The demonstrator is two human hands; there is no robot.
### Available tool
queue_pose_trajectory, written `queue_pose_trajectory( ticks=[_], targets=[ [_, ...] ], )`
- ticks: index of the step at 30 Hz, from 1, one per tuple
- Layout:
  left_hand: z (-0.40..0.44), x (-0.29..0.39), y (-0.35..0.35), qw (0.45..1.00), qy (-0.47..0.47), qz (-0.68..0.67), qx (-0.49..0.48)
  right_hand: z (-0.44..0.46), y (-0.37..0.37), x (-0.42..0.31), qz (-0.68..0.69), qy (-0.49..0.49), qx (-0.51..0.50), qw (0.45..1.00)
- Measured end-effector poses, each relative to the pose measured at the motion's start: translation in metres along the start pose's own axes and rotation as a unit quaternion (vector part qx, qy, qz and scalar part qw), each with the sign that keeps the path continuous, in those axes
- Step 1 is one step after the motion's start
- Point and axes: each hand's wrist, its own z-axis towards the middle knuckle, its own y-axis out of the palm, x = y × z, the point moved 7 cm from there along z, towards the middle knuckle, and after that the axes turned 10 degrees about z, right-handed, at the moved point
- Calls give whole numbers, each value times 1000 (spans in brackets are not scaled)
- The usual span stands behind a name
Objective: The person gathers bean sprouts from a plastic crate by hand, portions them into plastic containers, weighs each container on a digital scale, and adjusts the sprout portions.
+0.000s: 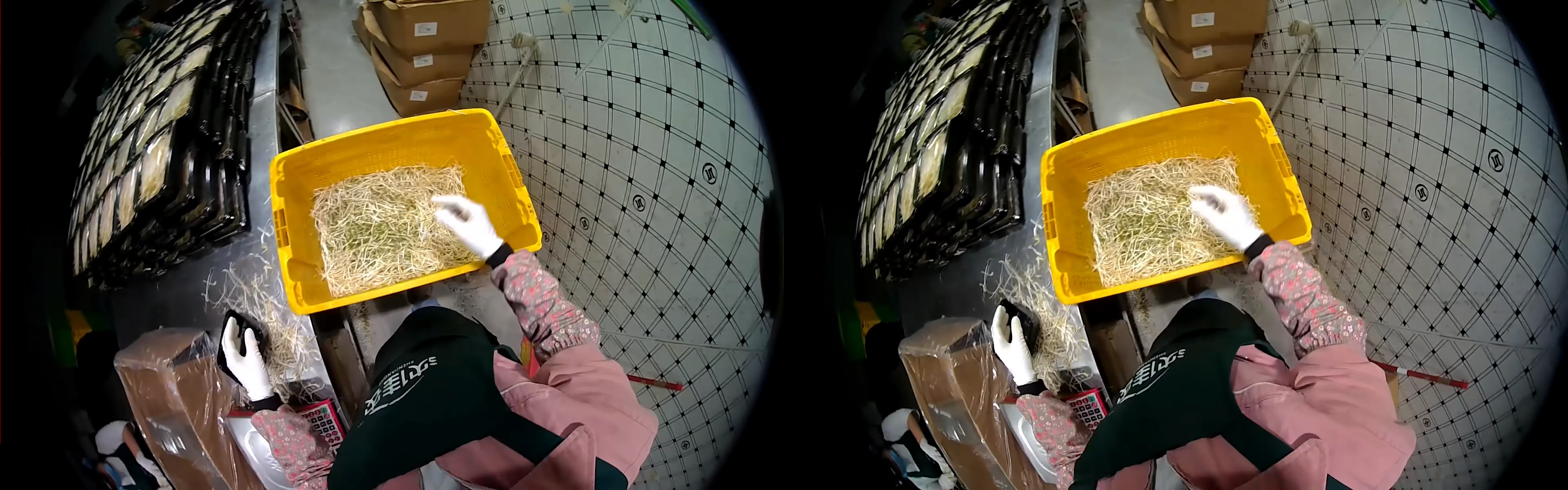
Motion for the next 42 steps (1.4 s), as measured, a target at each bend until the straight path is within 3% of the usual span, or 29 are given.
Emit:
queue_pose_trajectory(
  ticks=[2,3,4,8,12,18,21,22,23,24,25,26,28,30,32,34,36,38,40,42],
  targets=[
    [8,42,46,986,-75,-142,-48,45,-61,37,-33,47,91,994],
    [12,62,76,976,-80,-187,-84,64,-77,59,-132,83,82,984],
    [16,78,106,980,-74,-124,-137,79,-89,87,-229,119,70,964],
    [19,105,208,948,-82,-169,-256,113,-55,186,-359,292,-85,882],
    [16,88,255,931,-133,-168,-295,133,3,222,-414,320,-165,836],
    [10,56,264,919,-201,-155,-302,137,16,286,-313,322,-110,887],
    [11,51,265,911,-242,-163,-292,128,-3,256,-209,195,32,958],
    [9,49,265,901,-271,-184,-284,129,7,243,7,272,11,962],
    [6,43,270,890,-290,-203,-286,131,26,224,223,335,-8,916],
    [3,39,276,889,-291,-202,-291,135,45,191,110,223,-56,967],
    [-2,30,282,877,-331,-221,-270,126,54,132,151,408,-151,888],
    [-8,21,287,863,-370,-239,-248,135,79,128,17,216,-190,958],
    [-17,9,292,863,-399,-214,-225,143,82,119,-78,157,-205,963],
    [-15,2,281,922,-344,-122,-126,164,32,158,-26,234,-156,959],
    [-21,-1,284,918,-350,-133,-128,165,-38,225,-89,263,-39,960],
    [-34,27,310,869,-381,-192,-251,146,-71,249,-210,409,-133,878],
    [-55,43,351,815,-386,-189,-388,116,-63,269,-348,367,-122,854],
    [-76,73,383,758,-385,-176,-496,91,-50,271,-380,392,-139,826],
    [-103,72,411,710,-401,-131,-564,75,-43,259,-425,388,-181,797],
    [-123,65,430,659,-438,-113,-601,69,-43,255,-414,385,-161,809]
  ],
)
